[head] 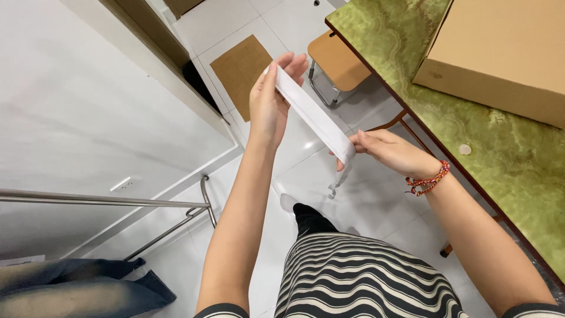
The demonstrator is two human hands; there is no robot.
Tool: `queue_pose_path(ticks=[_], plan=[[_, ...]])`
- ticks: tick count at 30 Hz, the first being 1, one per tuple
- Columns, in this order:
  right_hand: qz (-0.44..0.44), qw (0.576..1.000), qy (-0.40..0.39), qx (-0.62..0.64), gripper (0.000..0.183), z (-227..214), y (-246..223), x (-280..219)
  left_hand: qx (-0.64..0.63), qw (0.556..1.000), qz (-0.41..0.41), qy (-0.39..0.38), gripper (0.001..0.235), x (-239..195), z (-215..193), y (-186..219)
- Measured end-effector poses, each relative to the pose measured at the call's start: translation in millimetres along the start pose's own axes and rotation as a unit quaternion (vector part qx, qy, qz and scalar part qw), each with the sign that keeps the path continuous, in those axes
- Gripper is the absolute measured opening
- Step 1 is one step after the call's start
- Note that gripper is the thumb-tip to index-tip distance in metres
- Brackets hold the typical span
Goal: The person unties a white ribbon from a cardboard box, opens it, and removes a black garment wrapped in plastic. They unfold the garment, place it on a blue hanger, and hang it on a clothing rack. The person then folds the plastic wrap and places it into a separate box.
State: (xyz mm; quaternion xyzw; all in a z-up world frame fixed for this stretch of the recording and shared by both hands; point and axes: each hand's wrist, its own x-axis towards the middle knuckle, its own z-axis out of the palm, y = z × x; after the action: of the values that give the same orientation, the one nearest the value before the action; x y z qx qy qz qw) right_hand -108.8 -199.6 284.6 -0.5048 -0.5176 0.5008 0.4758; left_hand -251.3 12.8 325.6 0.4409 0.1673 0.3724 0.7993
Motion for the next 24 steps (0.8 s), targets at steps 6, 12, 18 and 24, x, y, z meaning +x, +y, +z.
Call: queue_pose_path(ticks=[6, 12, 18, 24], plan=[[-0.008, 0.999, 0.009, 0.033, 0.023, 9, -37, -11, 0.024, 0.999, -0.031, 0.000, 0.042, -5, -33, -45], [-0.050, 0.994, 0.098, 0.012, 0.019, 7, -70, -4, 0.050, 0.979, -0.181, -0.074, 0.066, -12, -49, -113], [-0.071, 0.988, 0.137, 0.025, 0.019, 13, -120, -1, 0.063, 0.954, -0.190, -0.222, 0.097, -59, 27, -67], [-0.144, 0.973, 0.180, 0.008, 0.047, -8, -114, 3, 0.135, 0.900, -0.152, -0.385, 0.111, -55, 30, -83]])
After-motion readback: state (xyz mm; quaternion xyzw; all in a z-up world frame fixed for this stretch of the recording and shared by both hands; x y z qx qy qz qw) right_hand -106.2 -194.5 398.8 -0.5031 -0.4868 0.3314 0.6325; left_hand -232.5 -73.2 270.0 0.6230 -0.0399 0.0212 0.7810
